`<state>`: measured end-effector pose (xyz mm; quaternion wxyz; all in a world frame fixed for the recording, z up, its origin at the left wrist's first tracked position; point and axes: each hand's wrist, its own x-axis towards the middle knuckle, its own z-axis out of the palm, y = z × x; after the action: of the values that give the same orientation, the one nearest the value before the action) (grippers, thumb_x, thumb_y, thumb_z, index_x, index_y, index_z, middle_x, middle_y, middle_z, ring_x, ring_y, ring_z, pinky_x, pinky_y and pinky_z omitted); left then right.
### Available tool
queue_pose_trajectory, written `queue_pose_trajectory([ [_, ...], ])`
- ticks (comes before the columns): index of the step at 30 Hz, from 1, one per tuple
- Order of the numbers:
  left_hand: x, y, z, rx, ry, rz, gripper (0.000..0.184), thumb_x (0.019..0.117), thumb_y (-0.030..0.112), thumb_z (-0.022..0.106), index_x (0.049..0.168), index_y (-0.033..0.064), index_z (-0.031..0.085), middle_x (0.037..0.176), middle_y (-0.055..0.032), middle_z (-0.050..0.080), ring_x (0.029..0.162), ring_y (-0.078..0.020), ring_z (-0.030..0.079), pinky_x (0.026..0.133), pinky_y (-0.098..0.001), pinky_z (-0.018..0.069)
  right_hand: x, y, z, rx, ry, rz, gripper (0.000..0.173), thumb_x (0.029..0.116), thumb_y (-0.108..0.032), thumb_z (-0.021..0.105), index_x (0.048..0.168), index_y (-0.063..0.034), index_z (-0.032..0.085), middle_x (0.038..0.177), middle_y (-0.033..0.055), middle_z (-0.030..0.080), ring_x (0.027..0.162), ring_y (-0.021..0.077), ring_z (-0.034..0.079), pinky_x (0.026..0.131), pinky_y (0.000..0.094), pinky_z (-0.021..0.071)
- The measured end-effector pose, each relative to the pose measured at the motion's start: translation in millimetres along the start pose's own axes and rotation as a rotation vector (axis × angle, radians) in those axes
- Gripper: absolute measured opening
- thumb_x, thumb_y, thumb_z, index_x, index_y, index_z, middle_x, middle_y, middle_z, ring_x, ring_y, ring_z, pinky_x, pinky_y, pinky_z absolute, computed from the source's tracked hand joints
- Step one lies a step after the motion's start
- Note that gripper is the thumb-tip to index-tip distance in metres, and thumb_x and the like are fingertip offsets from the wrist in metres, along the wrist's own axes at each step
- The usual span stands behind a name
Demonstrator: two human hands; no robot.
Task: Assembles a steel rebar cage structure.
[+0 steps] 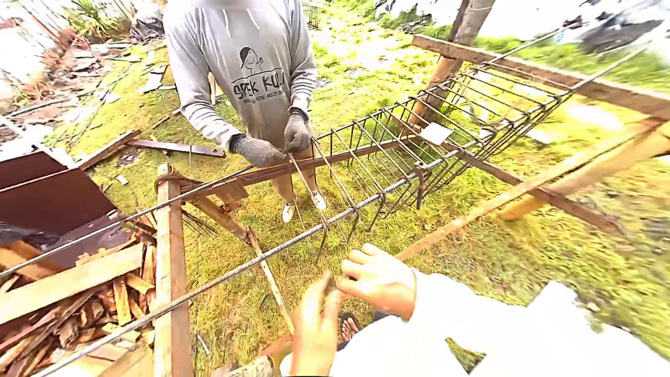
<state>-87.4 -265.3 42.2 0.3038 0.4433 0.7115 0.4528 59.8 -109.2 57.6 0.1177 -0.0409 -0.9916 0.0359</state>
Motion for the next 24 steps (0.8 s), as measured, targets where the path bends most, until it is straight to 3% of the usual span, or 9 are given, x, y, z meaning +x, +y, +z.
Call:
queue_pose_trajectory([
  [2,0.9,-9.7,18.2,-0.11,-0.05,-0.091,0.034,0.107,0.018,0.048,0.131,0.0011,0.065,0.092,-0.0039,0.074,0.077,-0.0088,0.07,0.074,-0.0298,0.0603,5.2,0.1,-2.0,-0.038,0.019,-0.017,0.011,0.0915,-0.004,0.063,0.098,-0.0117,0.067,0.087,0.0072,0.064,0.086,0.0281,0.064,0.072,0.0442,0.0516],
  [5,-4.1,-29.1,16.3,-0.133,-0.046,-0.153,0.029,0.1061,0.017,0.047,0.111,0.0051,0.073,0.069,0.0042,0.06,0.053,-0.0025,0.048,0.054,-0.023,0.0442,-2.8,14.8,-15.9,0.025,0.022,0.092,0.017,0.0868,0.0,0.067,0.101,-0.0092,0.068,0.089,0.011,0.066,0.087,0.033,0.067,0.072,0.0505,0.055],
  [8,4.9,-49.2,13.8,-0.281,-0.034,-0.244,0.033,0.1071,0.018,0.042,0.103,0.0043,0.071,0.062,0.0056,0.05,0.05,-0.0047,0.044,0.051,-0.0234,0.0413,-11.5,37.5,-21.4,0.136,0.22,0.401,0.014,0.0945,-0.006,0.063,0.099,-0.0094,0.075,0.085,0.0076,0.071,0.081,0.0259,0.071,0.069,0.0469,0.0609],
  [11,32.7,-55.9,36.8,-0.694,0.116,-0.312,0.039,0.1119,0.021,0.032,0.099,0.002,0.063,0.063,0.004,0.051,0.053,-0.0065,0.05,0.053,-0.0233,0.0483,-1.3,31.3,-6.5,0.76,0.086,0.867,0.024,0.107,-0.019,0.053,0.112,-0.0042,0.072,0.09,0.0082,0.071,0.078,0.0187,0.069,0.076,0.0415,0.0582],
  [14,62.1,-46.6,58.4,-0.972,0.234,-0.372,0.042,0.1141,0.023,0.025,0.11,-0.0028,0.058,0.091,-0.0108,0.066,0.08,-0.0197,0.067,0.074,-0.0356,0.0592,11.8,2.4,37.8,1.088,-0.072,0.933,0.031,0.1071,-0.023,0.049,0.118,-0.0006,0.068,0.096,0.0114,0.073,0.083,0.0209,0.071,0.08,0.0422,0.0598],
  [18,69.8,-38.3,76.9,-1.065,0.208,-0.35,0.049,0.1146,0.03,0.017,0.137,-0.0028,0.045,0.113,-0.0196,0.07,0.1,-0.0248,0.071,0.087,-0.0369,0.0574,20.5,-27.8,53.0,0.762,-0.163,0.874,0.034,0.1069,-0.025,0.044,0.119,-0.0042,0.068,0.106,0.0164,0.073,0.102,0.0311,0.071,0.094,0.0532,0.0551],
  [20,69.3,-34.0,74.5,-1.017,0.194,-0.341,0.046,0.1144,0.031,0.026,0.131,-0.0045,0.05,0.098,-0.0173,0.072,0.087,-0.0229,0.073,0.08,-0.0351,0.0601,19.6,-40.4,53.6,0.576,-0.116,0.806,0.032,0.1067,-0.022,0.043,0.118,-0.0037,0.067,0.113,0.0165,0.071,0.108,0.0328,0.07,0.094,0.0523,0.0557],
  [22,68.6,-29.0,71.5,-0.99,0.216,-0.329,0.025,0.1104,0.018,0.044,0.11,-0.0042,0.055,0.076,-0.0114,0.066,0.068,-0.0178,0.069,0.067,-0.0308,0.0601,12.2,-53.9,71.6,0.37,0.087,0.733,0.025,0.0982,-0.016,0.051,0.107,-0.0055,0.071,0.113,0.0143,0.071,0.107,0.0332,0.069,0.088,0.0502,0.0577],
  [24,68.0,-28.2,70.2,-0.999,0.236,-0.339,0.022,0.1094,0.015,0.047,0.1,-0.0036,0.054,0.069,-0.0104,0.063,0.062,-0.0178,0.067,0.063,-0.0311,0.0598,4.6,-62.2,94.9,0.317,0.326,0.728,0.021,0.0924,-0.018,0.058,0.102,-0.0056,0.071,0.108,0.0144,0.07,0.104,0.0343,0.068,0.085,0.0503,0.0573],
])
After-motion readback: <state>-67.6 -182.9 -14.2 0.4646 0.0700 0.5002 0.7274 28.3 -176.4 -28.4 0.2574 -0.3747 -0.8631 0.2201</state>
